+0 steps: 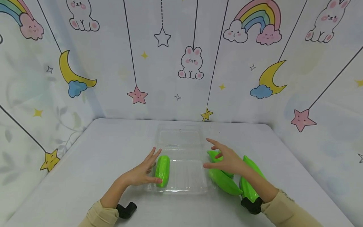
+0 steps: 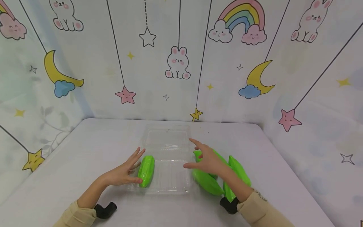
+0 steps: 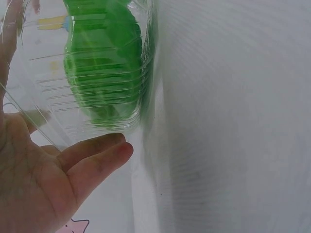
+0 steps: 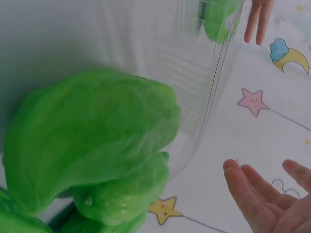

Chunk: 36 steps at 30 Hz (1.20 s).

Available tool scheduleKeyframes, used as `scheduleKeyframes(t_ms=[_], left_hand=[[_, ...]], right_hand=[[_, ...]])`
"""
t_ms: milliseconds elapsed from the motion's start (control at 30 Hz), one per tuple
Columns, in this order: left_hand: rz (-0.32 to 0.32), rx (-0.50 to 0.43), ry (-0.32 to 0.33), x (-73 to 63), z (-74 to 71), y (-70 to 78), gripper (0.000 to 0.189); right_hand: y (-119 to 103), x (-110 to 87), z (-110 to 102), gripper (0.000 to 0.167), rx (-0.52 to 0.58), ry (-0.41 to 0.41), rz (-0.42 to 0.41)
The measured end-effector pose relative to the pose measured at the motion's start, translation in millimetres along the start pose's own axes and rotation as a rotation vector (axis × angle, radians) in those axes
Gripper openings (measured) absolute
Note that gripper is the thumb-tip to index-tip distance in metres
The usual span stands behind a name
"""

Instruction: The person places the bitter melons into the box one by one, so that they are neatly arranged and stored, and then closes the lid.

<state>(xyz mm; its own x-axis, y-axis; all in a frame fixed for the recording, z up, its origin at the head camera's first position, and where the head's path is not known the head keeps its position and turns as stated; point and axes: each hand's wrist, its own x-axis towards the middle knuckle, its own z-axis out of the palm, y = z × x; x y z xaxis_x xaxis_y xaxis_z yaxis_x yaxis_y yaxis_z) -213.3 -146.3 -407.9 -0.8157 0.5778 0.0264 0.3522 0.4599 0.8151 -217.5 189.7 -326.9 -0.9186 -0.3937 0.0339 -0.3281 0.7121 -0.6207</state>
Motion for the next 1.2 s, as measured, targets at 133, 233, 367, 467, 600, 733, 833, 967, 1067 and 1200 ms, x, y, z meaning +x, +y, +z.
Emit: scheduleKeyframes(t_ms=[133,233,367,467,600,733,833,967,1067,1200], left_hand=[[0.002,-0.001,0.0,0.4,0.0,-0.8,0.107],[0.002,-0.004,0.0,0.3,0.1,-0.3,0.107],[0.001,-0.005,0.0,-0.4,0.1,1.6,0.106],[0.001,-0.005,0.0,-0.8,0.1,2.6,0.106],[-0.001,-0.006,0.001,-1.1,0.0,2.7,0.106],[0.0,-0.005,0.002,-0.9,-0.8,2.8,0.107],[0.004,-0.007,0.001,-0.4,-0.7,2.1,0.107],[0.005,-0.007,-0.005,-0.7,0.0,1.4,0.106],[0.003,-0.001,-0.002,-2.0,-0.5,1.7,0.106],[0.008,0.002,0.005,-2.5,-1.2,1.6,0.106]], right_hand=[[4,-2.2,-5,0.091,-0.024,0.014,-0.009],[6,-3.4,-7,0.091,-0.031,0.024,-0.018],[10,-5.8,-11,0.092,-0.031,0.025,-0.013],[13,-8.2,-15,0.092,-0.024,0.02,-0.005],[17,-11.8,-20,0.092,-0.015,0.017,-0.009],[23,-16.3,-26,0.09,-0.01,0.016,-0.021],[31,-19.4,-30,0.087,-0.01,0.011,-0.028],[40,-22.4,-33,0.083,-0.003,0.007,-0.03],[45,-23.0,-33,0.082,0.009,0.002,-0.034],[47,-23.0,-34,0.083,0.006,0.005,-0.03]])
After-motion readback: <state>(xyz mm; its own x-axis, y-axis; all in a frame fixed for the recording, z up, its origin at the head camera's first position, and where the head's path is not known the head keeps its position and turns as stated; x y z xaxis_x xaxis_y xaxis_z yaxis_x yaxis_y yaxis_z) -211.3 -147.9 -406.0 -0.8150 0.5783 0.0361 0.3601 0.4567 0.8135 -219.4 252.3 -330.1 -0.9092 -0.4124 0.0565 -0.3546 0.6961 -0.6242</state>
